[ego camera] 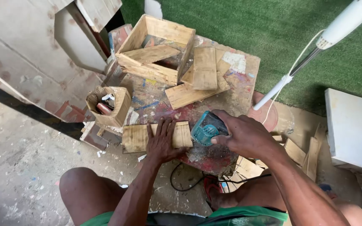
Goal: The person uses a handheld electric sander to smooth the surface of small wooden planks on a workbench. They hold the wood with one hand and move the sander back and forth across the planks, occasionally repositioning the wood to sand different areas.
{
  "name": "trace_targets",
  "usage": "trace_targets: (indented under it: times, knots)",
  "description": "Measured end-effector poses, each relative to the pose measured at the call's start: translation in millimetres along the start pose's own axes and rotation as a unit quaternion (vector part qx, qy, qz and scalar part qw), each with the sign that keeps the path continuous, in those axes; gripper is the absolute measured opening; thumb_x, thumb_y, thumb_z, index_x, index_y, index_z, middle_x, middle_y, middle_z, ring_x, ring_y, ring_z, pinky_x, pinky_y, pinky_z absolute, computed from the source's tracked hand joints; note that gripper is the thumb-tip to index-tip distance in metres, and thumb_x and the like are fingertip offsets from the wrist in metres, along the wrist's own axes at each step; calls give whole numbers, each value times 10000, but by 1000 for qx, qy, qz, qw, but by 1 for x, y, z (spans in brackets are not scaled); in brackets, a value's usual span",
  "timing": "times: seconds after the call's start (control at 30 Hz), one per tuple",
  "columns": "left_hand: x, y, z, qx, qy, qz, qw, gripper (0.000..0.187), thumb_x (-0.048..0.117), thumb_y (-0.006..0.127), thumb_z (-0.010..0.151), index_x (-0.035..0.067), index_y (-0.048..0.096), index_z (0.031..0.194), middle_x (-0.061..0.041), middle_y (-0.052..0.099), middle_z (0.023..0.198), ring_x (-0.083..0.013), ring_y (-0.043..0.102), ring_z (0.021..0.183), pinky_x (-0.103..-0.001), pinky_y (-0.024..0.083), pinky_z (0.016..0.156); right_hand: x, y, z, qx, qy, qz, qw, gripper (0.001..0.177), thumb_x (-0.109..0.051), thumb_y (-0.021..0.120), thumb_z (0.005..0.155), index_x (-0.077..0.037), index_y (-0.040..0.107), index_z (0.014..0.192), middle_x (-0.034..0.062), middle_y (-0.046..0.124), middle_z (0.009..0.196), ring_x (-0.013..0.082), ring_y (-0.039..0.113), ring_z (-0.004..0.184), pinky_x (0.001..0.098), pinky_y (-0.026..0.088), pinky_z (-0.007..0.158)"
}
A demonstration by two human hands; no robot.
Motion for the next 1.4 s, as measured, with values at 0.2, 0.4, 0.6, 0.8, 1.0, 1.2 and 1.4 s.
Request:
trace_targets:
  times: [0.2, 0.4, 0.6, 0.8, 1.0, 1.2, 1.4]
  knots:
    - [1, -3, 0, -5, 7, 16, 1000, 1162, 835, 579, 736, 159, 235, 1615, -82, 236, 1659, -306, 70, 1581, -729, 11, 1215, 1, 6, 7, -7, -2, -6, 1000, 724, -385, 709, 904, -269, 384, 1540, 298, 726, 1034, 543, 691, 1041, 673, 521, 942]
    - [3, -4, 0, 12, 8, 18, 1000, 1149, 778, 632, 735, 153, 242, 1617, -77, 250, 1650, -309, 89, 1579, -727, 39, 1215, 11, 13, 14, -7, -15, -12, 1000, 727, -393, 700, 920, -246, 367, 1549, 281, 717, 940, 524, 703, 947, 650, 535, 872]
    - [3, -3, -2, 30, 12, 17, 999, 1138, 735, 659, 746, 155, 229, 1626, -91, 251, 1652, -321, 85, 1577, -730, 14, 1207, 13, 19, 16, 0, -47, -3, 999, 698, -397, 673, 958, -196, 364, 1551, 173, 671, 711, 355, 659, 623, 527, 542, 681]
    - [2, -4, -2, 14, 4, 0, 1000, 1157, 756, 657, 731, 167, 219, 1626, -78, 229, 1661, -315, 76, 1577, -727, 8, 1213, 15, 22, 21, 0, -56, -5, 998, 683, -386, 674, 961, -178, 376, 1539, 115, 629, 609, 276, 571, 487, 478, 499, 579]
    - [4, -7, -1, 6, -3, 2, 1000, 1149, 742, 664, 736, 171, 213, 1626, -70, 217, 1669, -305, 71, 1580, -719, -7, 1220, 17, 22, 21, 1, -55, -6, 998, 676, -374, 687, 949, -197, 385, 1528, 112, 625, 588, 280, 571, 462, 483, 504, 575]
    - [5, -5, -2, -6, -9, 9, 1000, 1148, 753, 660, 745, 186, 198, 1630, -52, 195, 1677, -295, 57, 1581, -706, -10, 1227, 6, 16, 11, -5, -48, -6, 999, 654, -328, 672, 951, -173, 390, 1520, 182, 696, 719, 363, 664, 602, 547, 524, 648]
    - [6, -6, -2, -25, -13, 22, 999, 1158, 825, 585, 758, 199, 168, 1639, -45, 167, 1692, -284, 35, 1586, -701, -27, 1230, 7, 17, 10, -21, -23, -22, 999, 693, -345, 686, 915, -228, 374, 1522, 239, 753, 947, 487, 757, 836, 633, 565, 786]
Point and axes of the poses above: each hand's wrist, its own z-axis towards the middle knuckle, its own y-axis out of the palm, x = y × z, the point moved 6 cm from there along z, towards the middle knuckle
